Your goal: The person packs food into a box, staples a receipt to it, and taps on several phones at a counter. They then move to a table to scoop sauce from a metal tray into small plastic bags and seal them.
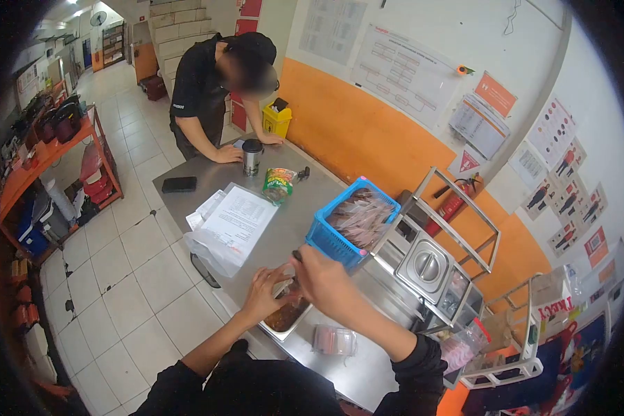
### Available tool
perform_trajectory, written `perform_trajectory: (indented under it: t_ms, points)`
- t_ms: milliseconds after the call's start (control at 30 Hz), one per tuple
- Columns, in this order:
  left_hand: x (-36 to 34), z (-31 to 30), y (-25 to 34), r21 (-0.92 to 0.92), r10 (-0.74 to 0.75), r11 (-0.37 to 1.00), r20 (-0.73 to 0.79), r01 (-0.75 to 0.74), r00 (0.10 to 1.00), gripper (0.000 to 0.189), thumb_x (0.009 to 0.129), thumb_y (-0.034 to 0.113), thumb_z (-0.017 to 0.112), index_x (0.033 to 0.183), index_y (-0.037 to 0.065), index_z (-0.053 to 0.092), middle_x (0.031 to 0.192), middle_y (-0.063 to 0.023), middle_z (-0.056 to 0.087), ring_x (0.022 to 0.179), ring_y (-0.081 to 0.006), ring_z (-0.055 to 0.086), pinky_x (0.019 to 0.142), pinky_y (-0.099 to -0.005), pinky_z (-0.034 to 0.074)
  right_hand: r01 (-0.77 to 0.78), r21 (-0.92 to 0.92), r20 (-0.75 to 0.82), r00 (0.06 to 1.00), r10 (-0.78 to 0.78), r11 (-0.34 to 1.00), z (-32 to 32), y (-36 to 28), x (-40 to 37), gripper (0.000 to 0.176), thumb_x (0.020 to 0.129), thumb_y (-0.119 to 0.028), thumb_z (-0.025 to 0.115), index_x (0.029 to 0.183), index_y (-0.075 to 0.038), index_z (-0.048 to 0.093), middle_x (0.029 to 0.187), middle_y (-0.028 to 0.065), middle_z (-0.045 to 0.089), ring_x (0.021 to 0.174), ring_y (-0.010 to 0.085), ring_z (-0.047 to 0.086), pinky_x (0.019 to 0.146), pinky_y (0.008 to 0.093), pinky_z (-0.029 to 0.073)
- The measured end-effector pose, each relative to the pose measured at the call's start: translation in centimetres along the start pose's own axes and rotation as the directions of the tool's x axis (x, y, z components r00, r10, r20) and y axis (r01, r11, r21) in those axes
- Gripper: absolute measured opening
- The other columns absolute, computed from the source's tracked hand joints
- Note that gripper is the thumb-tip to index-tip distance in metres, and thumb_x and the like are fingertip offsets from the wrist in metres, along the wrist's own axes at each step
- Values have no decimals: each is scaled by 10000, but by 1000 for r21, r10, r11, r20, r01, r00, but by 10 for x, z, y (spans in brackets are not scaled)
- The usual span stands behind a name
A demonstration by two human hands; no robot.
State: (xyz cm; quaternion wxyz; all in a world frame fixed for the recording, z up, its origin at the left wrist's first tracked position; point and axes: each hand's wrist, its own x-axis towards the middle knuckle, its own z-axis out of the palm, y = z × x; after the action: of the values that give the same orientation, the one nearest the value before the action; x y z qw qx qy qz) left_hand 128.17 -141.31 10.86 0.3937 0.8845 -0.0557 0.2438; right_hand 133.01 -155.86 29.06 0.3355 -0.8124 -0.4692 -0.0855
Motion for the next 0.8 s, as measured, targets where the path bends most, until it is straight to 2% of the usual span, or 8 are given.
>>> perform_trajectory:
  t_ms: [100,200,300,400,433,500,633,800]
  points:
    - [-2,8,-8,-16,56,998,-46,-56,997,743,760,382,752,1364,99,424,1023,-39,696,1028,-291,599,981,-484,364,96,-4,28,995,-95,995,2,-11,-2,156,865,-13,621,857,-3,465,707,158,507,596,359,554,514,427,407]
    - [-4,13,-10,-170,35,984,-93,-51,995,738,758,351,762,1363,104,419,994,-72,694,1006,-294,610,952,-461,382,142,-78,57,989,-138,987,2,-13,-7,147,861,-12,623,870,-1,477,728,158,522,611,352,569,519,414,423]
    - [-3,8,-5,-190,-23,982,-35,16,999,740,749,328,774,1361,110,420,979,-81,692,1016,-292,609,968,-449,380,130,-51,27,991,-129,990,0,-9,-9,118,867,1,617,888,10,502,728,157,558,606,315,611,513,378,456]
    - [-3,9,-6,-157,-83,984,47,89,995,812,707,302,808,1387,121,403,1046,-99,687,1075,-291,590,1020,-439,354,27,-15,-28,999,-28,1000,-3,5,-13,84,881,10,604,905,24,525,717,157,594,600,247,653,516,334,489]
    - [-4,10,-7,-154,-71,985,41,76,997,809,712,306,805,1389,123,400,1041,-97,689,1077,-294,588,1023,-441,351,-28,15,-48,998,28,1000,-4,14,-16,58,915,-8,576,904,30,533,689,127,617,598,178,667,515,299,505]
    - [-5,11,-10,-148,-47,988,30,51,998,804,722,313,799,1392,127,394,1029,-94,694,1082,-300,584,1030,-445,346,-158,161,-134,975,180,974,-8,30,-19,124,928,-92,584,901,12,523,726,132,630,567,204,641,515,314,488]
    - [-7,3,-5,-124,-63,990,57,70,996,791,728,301,796,1387,128,393,1036,-81,690,1098,-306,573,1037,-457,341,-281,626,-222,830,512,727,-9,88,-38,171,970,-161,552,901,-4,540,801,83,622,601,158,636,520,273,509]
    - [-15,-3,-6,-139,-38,989,7,39,999,731,745,282,781,1358,104,424,984,-65,685,1003,-284,612,1019,-472,349,-167,875,-313,520,795,454,18,164,-112,190,957,-211,571,890,-34,550,801,68,605,627,160,613,553,287,515]
